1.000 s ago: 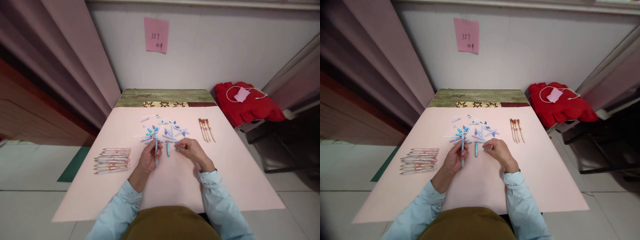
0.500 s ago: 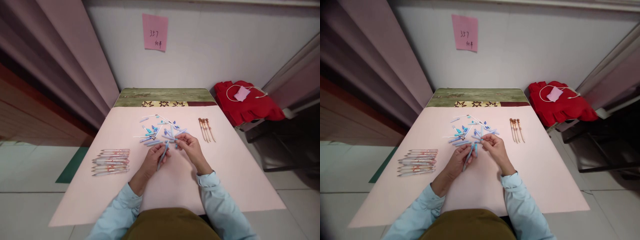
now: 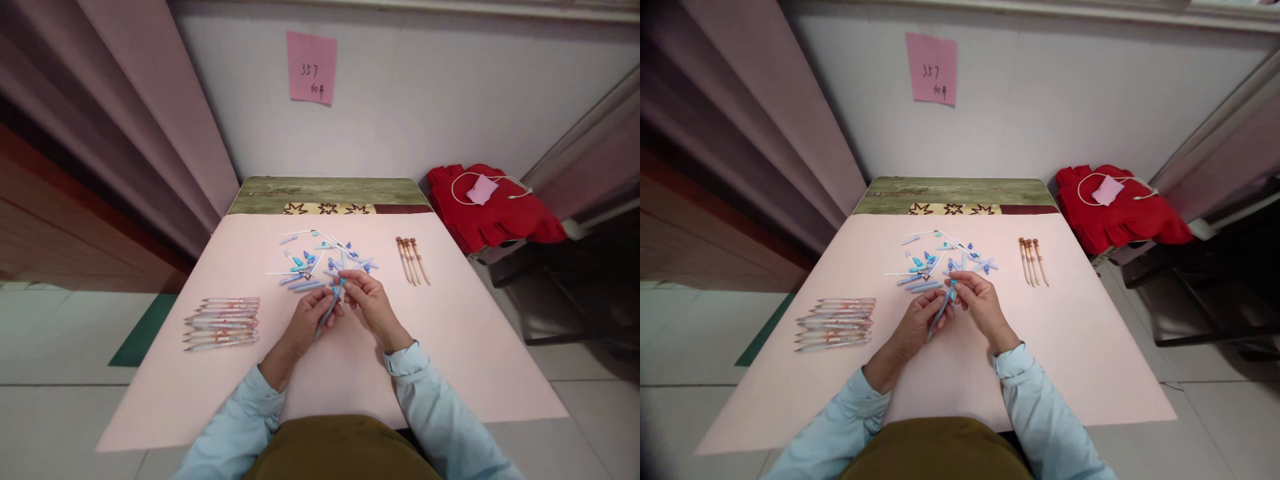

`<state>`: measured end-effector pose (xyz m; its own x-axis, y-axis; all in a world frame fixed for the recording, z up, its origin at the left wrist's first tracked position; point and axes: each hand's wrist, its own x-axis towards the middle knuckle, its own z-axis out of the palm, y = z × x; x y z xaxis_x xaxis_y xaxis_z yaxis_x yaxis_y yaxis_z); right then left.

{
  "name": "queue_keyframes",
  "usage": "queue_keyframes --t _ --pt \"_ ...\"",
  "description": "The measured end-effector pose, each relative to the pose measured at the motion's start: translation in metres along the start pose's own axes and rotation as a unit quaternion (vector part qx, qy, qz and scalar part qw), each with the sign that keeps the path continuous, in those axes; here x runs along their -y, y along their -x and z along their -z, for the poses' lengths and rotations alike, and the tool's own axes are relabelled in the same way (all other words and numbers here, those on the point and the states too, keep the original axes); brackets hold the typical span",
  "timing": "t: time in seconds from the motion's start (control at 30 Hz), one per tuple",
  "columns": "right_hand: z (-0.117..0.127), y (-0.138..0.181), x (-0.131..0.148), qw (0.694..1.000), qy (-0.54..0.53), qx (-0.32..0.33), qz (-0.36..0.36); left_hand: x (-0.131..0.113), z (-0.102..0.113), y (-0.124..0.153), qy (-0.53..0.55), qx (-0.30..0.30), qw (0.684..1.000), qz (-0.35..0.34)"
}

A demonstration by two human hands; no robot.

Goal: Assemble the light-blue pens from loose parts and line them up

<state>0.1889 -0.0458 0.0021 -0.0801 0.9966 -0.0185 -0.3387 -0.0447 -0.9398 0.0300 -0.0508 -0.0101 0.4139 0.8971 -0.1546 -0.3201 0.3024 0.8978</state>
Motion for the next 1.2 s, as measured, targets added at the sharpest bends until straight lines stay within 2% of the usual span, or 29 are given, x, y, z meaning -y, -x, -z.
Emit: queue_keyframes --t 0.27,0.67,0.87,0.97,1.03,1.07,1.13,1.2 --pt "-0.002 0.0 -0.008 1.0 -0.018 0.011 -0.015 -0.002 -0.001 0.0 0.006 0.004 1.0 -0.013" --pt "0.004 0.002 -0.009 0.993 -0.031 0.093 -0.061 0.0 0.0 0.001 0.016 0.011 1.0 -0.009" --pt "0.002 0.002 -0.012 0.993 -0.033 0.104 -0.054 -0.001 -0.005 0.002 0.009 -0.028 0.999 0.016" --pt "0.002 0.002 -0.006 0.992 -0.001 0.113 -0.056 0.0 -0.004 0.002 0.021 -0.052 0.998 0.017" --pt "0.008 0.0 0.001 0.996 0.034 0.075 -0.039 0.0 -0.002 0.002 0.04 -0.073 0.996 0.015" --pt "0.013 -0.001 0.005 0.998 0.047 0.031 -0.021 0.0 0.0 0.002 0.056 -0.087 0.995 0.013" --pt "0.028 -0.006 0.011 0.993 0.06 -0.097 0.032 -0.002 0.003 0.001 0.1 -0.116 0.988 0.013" --pt "0.044 -0.009 0.014 0.97 0.1 -0.208 0.071 -0.006 0.005 0.001 0.154 -0.136 0.979 0.019"
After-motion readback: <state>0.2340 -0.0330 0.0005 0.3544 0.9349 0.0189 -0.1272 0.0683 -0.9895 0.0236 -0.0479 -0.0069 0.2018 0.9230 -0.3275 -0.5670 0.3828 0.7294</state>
